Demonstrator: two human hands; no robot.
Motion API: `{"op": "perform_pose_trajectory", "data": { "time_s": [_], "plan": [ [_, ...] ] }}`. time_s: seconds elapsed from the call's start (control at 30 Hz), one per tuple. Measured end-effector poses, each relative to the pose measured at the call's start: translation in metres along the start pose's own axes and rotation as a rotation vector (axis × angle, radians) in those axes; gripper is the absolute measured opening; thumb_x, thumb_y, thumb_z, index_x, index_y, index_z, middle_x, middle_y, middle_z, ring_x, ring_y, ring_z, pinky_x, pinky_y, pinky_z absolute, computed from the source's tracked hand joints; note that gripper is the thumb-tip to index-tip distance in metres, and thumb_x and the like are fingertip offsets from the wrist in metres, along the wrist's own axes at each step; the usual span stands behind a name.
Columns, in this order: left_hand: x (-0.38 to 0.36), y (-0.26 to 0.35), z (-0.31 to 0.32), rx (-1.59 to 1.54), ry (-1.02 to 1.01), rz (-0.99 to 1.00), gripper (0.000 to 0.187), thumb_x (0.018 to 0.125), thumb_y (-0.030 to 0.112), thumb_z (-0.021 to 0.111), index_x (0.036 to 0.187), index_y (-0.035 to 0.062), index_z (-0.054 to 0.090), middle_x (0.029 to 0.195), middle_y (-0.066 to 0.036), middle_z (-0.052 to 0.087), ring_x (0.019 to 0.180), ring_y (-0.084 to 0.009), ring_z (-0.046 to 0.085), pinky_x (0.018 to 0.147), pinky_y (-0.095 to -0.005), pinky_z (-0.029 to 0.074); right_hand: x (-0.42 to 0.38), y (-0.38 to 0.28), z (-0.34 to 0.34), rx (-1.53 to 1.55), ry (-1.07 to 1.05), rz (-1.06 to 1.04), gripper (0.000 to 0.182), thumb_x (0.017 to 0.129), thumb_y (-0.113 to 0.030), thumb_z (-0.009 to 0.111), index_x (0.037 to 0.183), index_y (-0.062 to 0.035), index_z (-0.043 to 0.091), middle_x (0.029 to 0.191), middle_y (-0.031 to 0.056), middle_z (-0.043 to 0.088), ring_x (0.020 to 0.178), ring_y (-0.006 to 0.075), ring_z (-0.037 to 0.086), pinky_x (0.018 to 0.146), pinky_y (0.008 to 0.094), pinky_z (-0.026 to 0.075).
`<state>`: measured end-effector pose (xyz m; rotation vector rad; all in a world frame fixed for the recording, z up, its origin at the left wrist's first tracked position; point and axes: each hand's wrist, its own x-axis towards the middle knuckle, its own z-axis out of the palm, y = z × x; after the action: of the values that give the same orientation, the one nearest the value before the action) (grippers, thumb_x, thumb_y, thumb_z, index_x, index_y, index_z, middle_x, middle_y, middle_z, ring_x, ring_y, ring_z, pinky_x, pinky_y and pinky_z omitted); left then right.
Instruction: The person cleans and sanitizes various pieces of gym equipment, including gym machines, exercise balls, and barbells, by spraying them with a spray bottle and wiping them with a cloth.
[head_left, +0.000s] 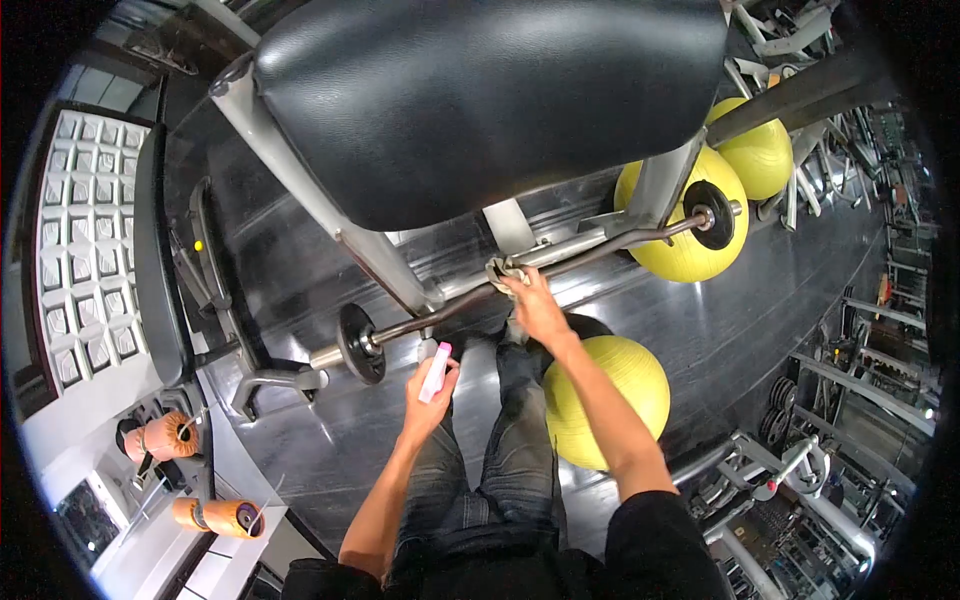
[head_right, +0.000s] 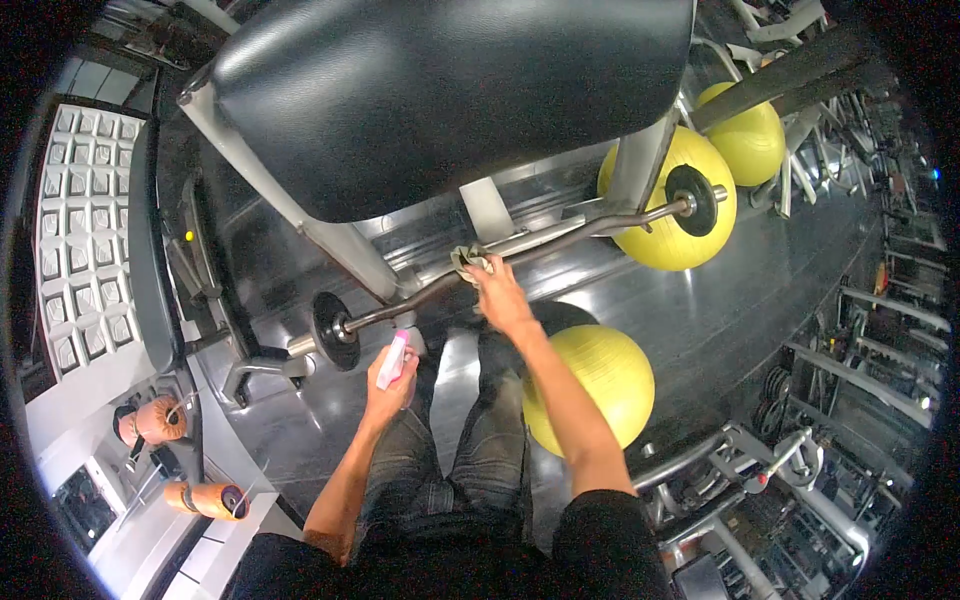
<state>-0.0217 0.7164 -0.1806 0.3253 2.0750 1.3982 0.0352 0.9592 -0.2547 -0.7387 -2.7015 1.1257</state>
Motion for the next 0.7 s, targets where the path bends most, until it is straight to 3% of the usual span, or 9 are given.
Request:
{"op": "perform_pose_trajectory", "data": {
  "time_s": [0.1,0.17,0.2,0.27,0.33,0.4,0.5,0.57,0.7],
  "plan": [
    [0.001,0.008,0.029,-0.090,0.009,-0.010,0.010,0.088,0.009,0.067,0.097,0.0055,0.063,0.067,0.003,0.052,0.059,-0.0042,0.045,0.053,-0.0226,0.036,0.011,0.053,-0.055,-0.414,-0.307,-0.164,0.047,0.078,0.002,0.057,0.118,-0.0229,0.065,0.127,0.0123,0.049,0.109,0.0328,0.053,0.092,0.0410,0.049],
    [0.000,0.014,0.041,-0.139,-0.017,-0.010,0.009,0.089,0.007,0.065,0.097,0.0080,0.062,0.065,0.006,0.049,0.053,-0.0014,0.039,0.046,-0.0213,0.030,0.022,0.098,-0.084,-0.640,-0.273,0.018,0.044,0.077,-0.003,0.057,0.117,-0.0218,0.062,0.121,0.0111,0.050,0.103,0.0300,0.053,0.086,0.0397,0.050],
    [0.001,0.016,0.046,-0.136,-0.010,-0.013,0.009,0.089,0.007,0.065,0.097,0.0080,0.062,0.065,0.006,0.049,0.053,-0.0014,0.039,0.046,-0.0213,0.030,0.023,0.098,-0.096,-0.645,-0.095,-0.054,0.038,0.077,-0.003,0.058,0.112,-0.0167,0.063,0.119,0.0117,0.050,0.103,0.0313,0.052,0.084,0.0399,0.050],
    [-0.002,0.018,0.056,-0.087,0.033,0.085,0.008,0.090,0.007,0.065,0.097,0.0078,0.061,0.062,0.006,0.048,0.049,-0.0020,0.039,0.043,-0.0224,0.030,0.021,0.098,-0.083,-0.630,-0.067,0.037,0.037,0.075,0.000,0.059,0.109,-0.0130,0.064,0.121,0.0136,0.050,0.103,0.0321,0.051,0.085,0.0414,0.050],
    [-0.007,0.023,0.062,-0.117,0.034,0.012,0.008,0.090,0.007,0.065,0.097,0.0075,0.062,0.063,0.006,0.048,0.050,-0.0017,0.039,0.044,-0.0218,0.030,0.011,0.063,-0.051,-0.452,0.130,0.189,0.036,0.074,0.004,0.058,0.107,-0.0103,0.065,0.124,0.0171,0.048,0.106,0.0348,0.051,0.087,0.0438,0.049],
    [-0.008,0.025,0.065,-0.133,0.030,-0.051,0.009,0.090,0.007,0.065,0.097,0.0071,0.062,0.063,0.006,0.048,0.052,-0.0014,0.040,0.045,-0.0213,0.031,0.004,0.038,-0.017,-0.087,0.209,-0.005,0.039,0.075,0.008,0.055,0.109,-0.0089,0.065,0.126,0.0207,0.046,0.109,0.0395,0.052,0.092,0.0445,0.046],
    [-0.011,0.027,0.074,-0.082,0.058,0.007,0.008,0.089,0.007,0.065,0.097,0.0065,0.062,0.065,0.006,0.049,0.056,-0.0013,0.041,0.049,-0.0207,0.032,-0.008,0.016,0.017,0.269,0.056,0.111,0.045,0.077,0.007,0.055,0.117,-0.0112,0.064,0.123,0.0199,0.049,0.112,0.0398,0.052,0.099,0.0425,0.043],
    [-0.011,0.031,0.075,-0.162,0.010,-0.193,0.008,0.089,0.006,0.066,0.096,0.0058,0.062,0.068,0.005,0.050,0.060,-0.0018,0.041,0.052,-0.0206,0.033,0.002,0.024,0.003,0.514,-0.130,0.135,0.049,0.077,0.007,0.056,0.121,-0.0132,0.063,0.120,0.0195,0.052,0.116,0.0374,0.051,0.102,0.0399,0.041],
    [-0.007,0.025,0.087,-0.148,0.039,-0.069,0.009,0.088,0.005,0.066,0.096,0.0055,0.062,0.068,0.004,0.050,0.060,-0.0025,0.041,0.052,-0.0208,0.033,0.035,0.068,-0.071,0.030,0.082,0.015,0.043,0.075,0.007,0.058,0.114,-0.0088,0.064,0.121,0.0207,0.052,0.111,0.0377,0.051,0.100,0.0408,0.040]
  ]
}}
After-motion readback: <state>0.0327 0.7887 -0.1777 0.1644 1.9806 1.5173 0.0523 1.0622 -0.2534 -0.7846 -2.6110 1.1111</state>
